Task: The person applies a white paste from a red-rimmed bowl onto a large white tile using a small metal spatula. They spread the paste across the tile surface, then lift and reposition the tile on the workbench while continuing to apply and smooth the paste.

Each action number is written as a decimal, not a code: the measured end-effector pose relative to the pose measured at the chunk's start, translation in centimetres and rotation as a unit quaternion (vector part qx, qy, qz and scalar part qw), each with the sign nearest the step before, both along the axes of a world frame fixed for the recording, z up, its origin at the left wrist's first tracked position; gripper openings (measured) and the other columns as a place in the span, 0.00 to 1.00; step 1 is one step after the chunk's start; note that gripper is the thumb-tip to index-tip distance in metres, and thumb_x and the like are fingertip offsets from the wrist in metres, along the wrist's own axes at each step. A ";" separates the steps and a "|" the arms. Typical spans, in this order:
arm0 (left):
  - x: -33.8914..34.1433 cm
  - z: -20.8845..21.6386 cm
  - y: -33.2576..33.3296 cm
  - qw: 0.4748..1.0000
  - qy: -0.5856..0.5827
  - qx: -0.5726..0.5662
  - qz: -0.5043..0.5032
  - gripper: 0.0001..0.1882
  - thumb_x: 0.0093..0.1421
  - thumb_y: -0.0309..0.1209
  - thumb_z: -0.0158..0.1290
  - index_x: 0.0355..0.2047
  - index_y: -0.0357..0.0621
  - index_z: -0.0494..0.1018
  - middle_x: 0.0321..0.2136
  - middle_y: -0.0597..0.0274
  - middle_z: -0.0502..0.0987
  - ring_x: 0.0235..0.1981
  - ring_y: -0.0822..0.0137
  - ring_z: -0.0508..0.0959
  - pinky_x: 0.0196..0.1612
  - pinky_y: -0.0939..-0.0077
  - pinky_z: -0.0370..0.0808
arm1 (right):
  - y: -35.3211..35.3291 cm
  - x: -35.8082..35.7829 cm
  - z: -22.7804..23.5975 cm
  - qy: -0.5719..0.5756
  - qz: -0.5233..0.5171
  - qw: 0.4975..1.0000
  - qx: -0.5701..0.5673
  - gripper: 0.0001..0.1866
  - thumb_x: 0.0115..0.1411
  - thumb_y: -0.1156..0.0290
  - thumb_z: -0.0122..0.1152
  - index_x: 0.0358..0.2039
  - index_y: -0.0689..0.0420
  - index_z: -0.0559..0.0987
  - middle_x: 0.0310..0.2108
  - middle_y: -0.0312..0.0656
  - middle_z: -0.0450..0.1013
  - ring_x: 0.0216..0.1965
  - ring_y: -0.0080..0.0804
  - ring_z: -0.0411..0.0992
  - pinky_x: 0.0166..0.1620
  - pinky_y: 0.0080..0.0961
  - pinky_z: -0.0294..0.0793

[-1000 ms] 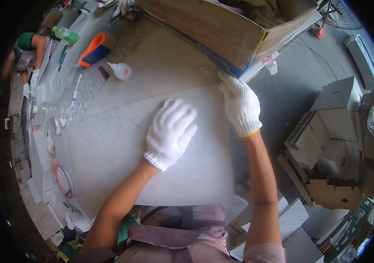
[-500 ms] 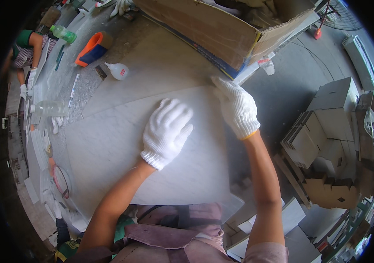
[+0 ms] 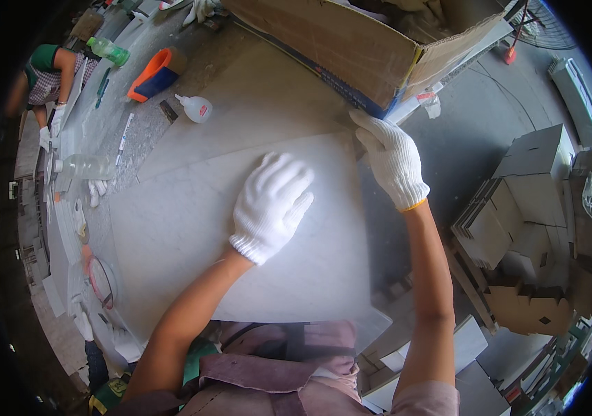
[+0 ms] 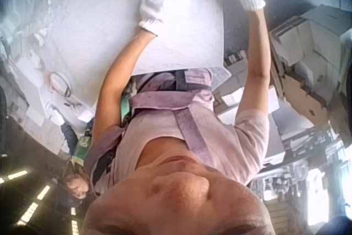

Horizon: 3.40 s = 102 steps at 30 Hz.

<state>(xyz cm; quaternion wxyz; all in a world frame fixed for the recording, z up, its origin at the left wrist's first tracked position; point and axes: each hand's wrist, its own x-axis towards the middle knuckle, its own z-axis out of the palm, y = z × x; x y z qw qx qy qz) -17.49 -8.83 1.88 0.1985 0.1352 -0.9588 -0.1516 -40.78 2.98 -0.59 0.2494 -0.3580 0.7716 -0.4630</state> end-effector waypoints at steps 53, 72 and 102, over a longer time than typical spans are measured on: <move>0.2 -0.6 0.1 1.000 0.004 -0.018 0.006 0.18 0.64 0.36 0.62 0.51 0.45 0.82 0.53 0.55 0.80 0.61 0.48 0.77 0.70 0.47 0.71 | -0.1 0.2 -0.3 0.194 0.034 0.980 -0.038 0.19 0.71 0.81 0.55 0.59 0.59 0.85 0.44 0.48 0.84 0.37 0.37 0.83 0.48 0.28 0.81; -1.8 -2.3 0.0 0.933 -0.131 -0.168 -0.289 0.35 0.75 0.59 0.44 0.75 0.57 0.66 0.78 0.62 0.62 0.80 0.53 0.57 0.81 0.47 0.48 | 10.4 1.9 0.8 -0.225 -0.201 0.943 -0.137 0.26 0.78 0.68 0.56 0.73 0.61 0.71 0.29 0.31 0.69 0.23 0.15 0.65 0.26 0.15 0.68; 5.4 0.0 3.1 0.998 0.001 -0.014 -0.054 0.20 0.66 0.39 0.60 0.53 0.40 0.83 0.54 0.49 0.81 0.61 0.47 0.77 0.69 0.47 0.71 | 1.5 5.5 1.9 0.395 0.062 0.916 -0.023 0.06 0.65 0.73 0.65 0.42 0.59 0.83 0.58 0.48 0.81 0.62 0.52 0.77 0.64 0.41 0.76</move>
